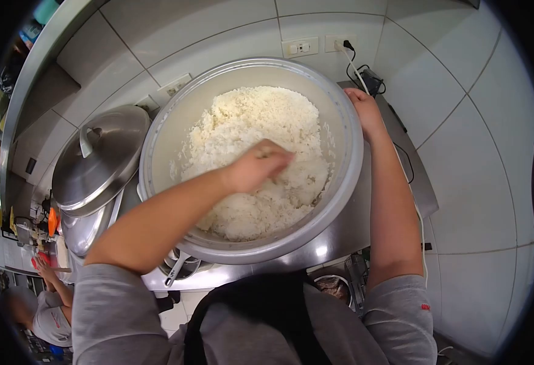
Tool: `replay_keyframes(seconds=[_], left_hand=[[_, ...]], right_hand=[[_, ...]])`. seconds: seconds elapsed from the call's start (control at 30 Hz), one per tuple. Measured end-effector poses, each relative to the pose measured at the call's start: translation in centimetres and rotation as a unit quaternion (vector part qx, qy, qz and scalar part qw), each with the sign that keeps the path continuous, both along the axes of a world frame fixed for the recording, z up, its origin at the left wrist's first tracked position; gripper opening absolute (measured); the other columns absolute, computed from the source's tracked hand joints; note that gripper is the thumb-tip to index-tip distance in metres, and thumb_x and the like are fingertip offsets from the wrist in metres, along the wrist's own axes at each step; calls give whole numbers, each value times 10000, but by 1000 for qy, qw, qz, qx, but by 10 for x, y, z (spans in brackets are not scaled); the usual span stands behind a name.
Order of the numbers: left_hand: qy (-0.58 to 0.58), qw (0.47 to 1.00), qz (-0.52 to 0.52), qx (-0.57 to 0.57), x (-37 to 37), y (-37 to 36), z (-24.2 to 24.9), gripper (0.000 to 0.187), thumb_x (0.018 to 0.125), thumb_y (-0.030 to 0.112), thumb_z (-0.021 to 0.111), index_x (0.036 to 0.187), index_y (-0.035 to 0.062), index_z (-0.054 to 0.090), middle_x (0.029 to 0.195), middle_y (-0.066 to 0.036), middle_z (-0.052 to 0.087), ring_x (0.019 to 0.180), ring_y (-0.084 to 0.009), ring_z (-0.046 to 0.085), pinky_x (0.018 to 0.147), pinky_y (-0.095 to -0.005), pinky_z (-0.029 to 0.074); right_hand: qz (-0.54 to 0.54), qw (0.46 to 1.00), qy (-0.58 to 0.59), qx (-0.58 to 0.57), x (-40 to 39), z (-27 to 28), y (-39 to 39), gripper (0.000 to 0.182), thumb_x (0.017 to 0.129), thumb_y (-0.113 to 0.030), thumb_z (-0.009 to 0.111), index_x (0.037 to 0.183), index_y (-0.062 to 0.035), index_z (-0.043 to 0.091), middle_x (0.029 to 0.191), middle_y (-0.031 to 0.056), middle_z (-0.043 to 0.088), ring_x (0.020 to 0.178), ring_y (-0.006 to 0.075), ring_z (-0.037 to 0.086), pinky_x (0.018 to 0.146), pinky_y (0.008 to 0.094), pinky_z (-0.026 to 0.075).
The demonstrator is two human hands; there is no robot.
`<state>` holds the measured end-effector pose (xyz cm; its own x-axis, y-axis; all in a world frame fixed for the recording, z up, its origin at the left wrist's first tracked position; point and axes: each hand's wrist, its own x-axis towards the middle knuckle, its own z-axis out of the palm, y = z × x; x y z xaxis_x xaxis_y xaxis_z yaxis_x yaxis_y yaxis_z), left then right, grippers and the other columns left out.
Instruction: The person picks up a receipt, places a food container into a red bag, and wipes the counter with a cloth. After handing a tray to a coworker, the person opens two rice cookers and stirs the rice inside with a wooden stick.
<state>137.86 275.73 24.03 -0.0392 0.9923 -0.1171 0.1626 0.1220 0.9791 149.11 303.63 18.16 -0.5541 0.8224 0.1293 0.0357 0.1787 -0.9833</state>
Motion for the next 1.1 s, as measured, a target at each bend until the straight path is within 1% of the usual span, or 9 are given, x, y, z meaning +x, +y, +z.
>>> replay_keyframes(seconds=[0.23,0.3,0.33,0.4,0.63,0.73,0.97,1.03,1.1], left_hand=[[114,991,-4,-65,-16,-3,55,485,991,272,482,546,128,352,504,45,304,458,-80,310,507,-248,391],[-123,990,-42,61,4,24,55,473,991,274,483,555,129,368,512,46,325,458,-81,310,484,-253,355],[-125,989,-44,62,5,19,46,473,991,274,483,555,129,368,512,46,325,458,-81,310,484,-253,355],[59,995,-24,-73,5,3,14,455,992,284,480,571,128,408,518,44,351,458,-83,339,474,-247,354],[76,991,79,-76,-59,-55,61,416,970,225,494,580,116,398,496,31,321,476,-105,307,506,-283,298],[-135,984,44,106,-31,-55,89,447,974,228,457,565,133,305,508,40,266,483,-119,244,520,-290,257],[37,986,67,-150,-40,-109,46,452,970,218,498,558,87,368,528,28,306,513,-99,276,519,-282,245],[64,991,79,-89,-42,-107,73,451,971,221,504,564,78,373,527,27,310,513,-97,285,518,-284,249],[-51,993,91,63,-39,-92,97,435,971,215,506,572,77,401,528,31,322,512,-93,287,515,-290,253]], right_hand=[[21,999,-35,13,-2,-7,11,292,1000,-238,521,1109,2,648,951,37,684,820,109,612,762,262,492],[23,999,-24,-6,-3,-8,11,291,999,-239,521,1103,-1,652,949,37,684,823,110,613,762,262,491],[22,999,-25,-5,-2,-6,10,291,999,-239,521,1103,-1,652,949,37,684,823,110,613,762,262,491],[24,999,-37,-5,-1,-3,8,288,999,-236,519,1106,-5,653,949,38,684,828,108,612,765,260,489],[17,999,-36,-7,0,5,1,292,994,-244,527,1110,-8,654,954,35,684,833,98,613,762,250,488],[26,999,-29,-9,1,3,3,280,995,-233,521,1102,-11,654,942,29,680,801,96,614,736,252,493],[27,999,-29,-3,-1,-1,7,293,1004,-246,507,1099,-11,655,921,20,680,790,90,604,727,251,492],[21,999,-29,0,2,2,4,294,1005,-245,506,1100,-11,655,925,22,681,792,90,605,730,251,492],[23,999,-25,-1,0,3,1,294,1006,-245,504,1100,-10,655,929,23,682,794,89,606,733,250,491]])
